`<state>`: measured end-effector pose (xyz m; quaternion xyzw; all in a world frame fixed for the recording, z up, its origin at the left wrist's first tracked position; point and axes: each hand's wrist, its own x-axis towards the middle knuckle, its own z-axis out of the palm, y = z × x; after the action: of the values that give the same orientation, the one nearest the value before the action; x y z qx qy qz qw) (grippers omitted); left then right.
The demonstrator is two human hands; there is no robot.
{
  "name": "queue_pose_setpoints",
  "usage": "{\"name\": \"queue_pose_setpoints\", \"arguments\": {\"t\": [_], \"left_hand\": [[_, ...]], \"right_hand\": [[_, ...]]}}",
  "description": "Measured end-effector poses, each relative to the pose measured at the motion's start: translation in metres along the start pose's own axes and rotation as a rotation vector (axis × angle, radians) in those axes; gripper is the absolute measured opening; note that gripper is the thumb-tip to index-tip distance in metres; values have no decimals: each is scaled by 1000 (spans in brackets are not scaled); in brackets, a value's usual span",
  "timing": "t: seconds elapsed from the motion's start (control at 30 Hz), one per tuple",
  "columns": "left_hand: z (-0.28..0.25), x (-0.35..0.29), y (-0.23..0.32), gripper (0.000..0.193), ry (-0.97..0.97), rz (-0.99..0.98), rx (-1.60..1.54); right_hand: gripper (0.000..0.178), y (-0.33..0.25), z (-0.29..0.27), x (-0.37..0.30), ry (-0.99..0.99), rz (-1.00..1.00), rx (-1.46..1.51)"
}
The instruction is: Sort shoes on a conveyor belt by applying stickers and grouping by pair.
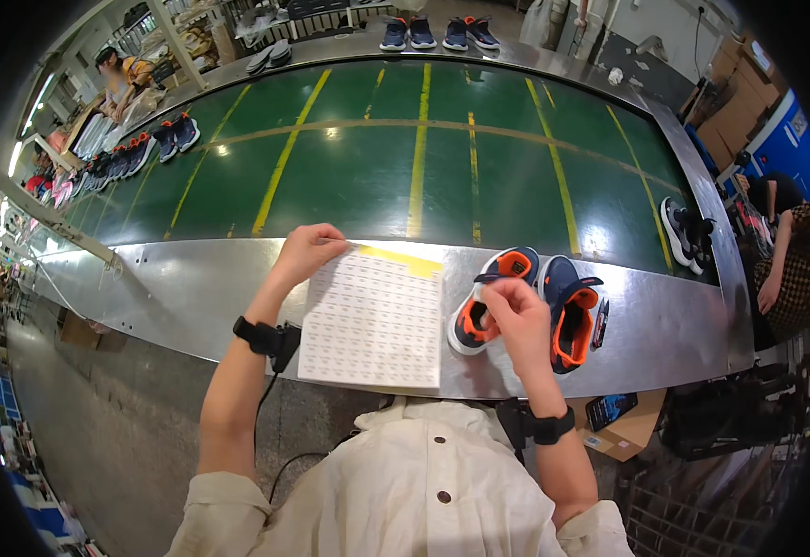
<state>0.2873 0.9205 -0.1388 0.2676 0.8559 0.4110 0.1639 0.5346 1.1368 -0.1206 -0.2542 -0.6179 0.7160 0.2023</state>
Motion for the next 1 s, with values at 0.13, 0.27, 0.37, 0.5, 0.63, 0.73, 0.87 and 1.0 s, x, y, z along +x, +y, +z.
{"name": "queue_pose_setpoints", "arguments": {"t": [0.13,0.27,0.37,0.5,0.63,0.73,0.87,1.0], "left_hand": [[31,5,-35,25,326,444,634],[97,-18,56,35,81,324,278],[145,-24,98,42,-274,167,181],[181,-9,97,39,-265,105,188],[207,-37,98,35,-298,69,94],[218,-53,104,38,-332,-112,-152],[215,-51,107,35,-451,-242,-267],[217,-51,91,29,-478,-285,-426]], "right_hand": [[15,20,-35,-11,44,208,-66],[15,31,-33,-7,93,146,-229],[14,39,-34,1,119,-86,-449],[15,35,-40,12,85,-58,-800],[14,21,-56,18,75,-20,-1030],[15,21,-59,21,10,-81,-1194],[17,27,-55,27,-64,-1,-1323],[16,28,-55,37,-95,126,-1325]]}}
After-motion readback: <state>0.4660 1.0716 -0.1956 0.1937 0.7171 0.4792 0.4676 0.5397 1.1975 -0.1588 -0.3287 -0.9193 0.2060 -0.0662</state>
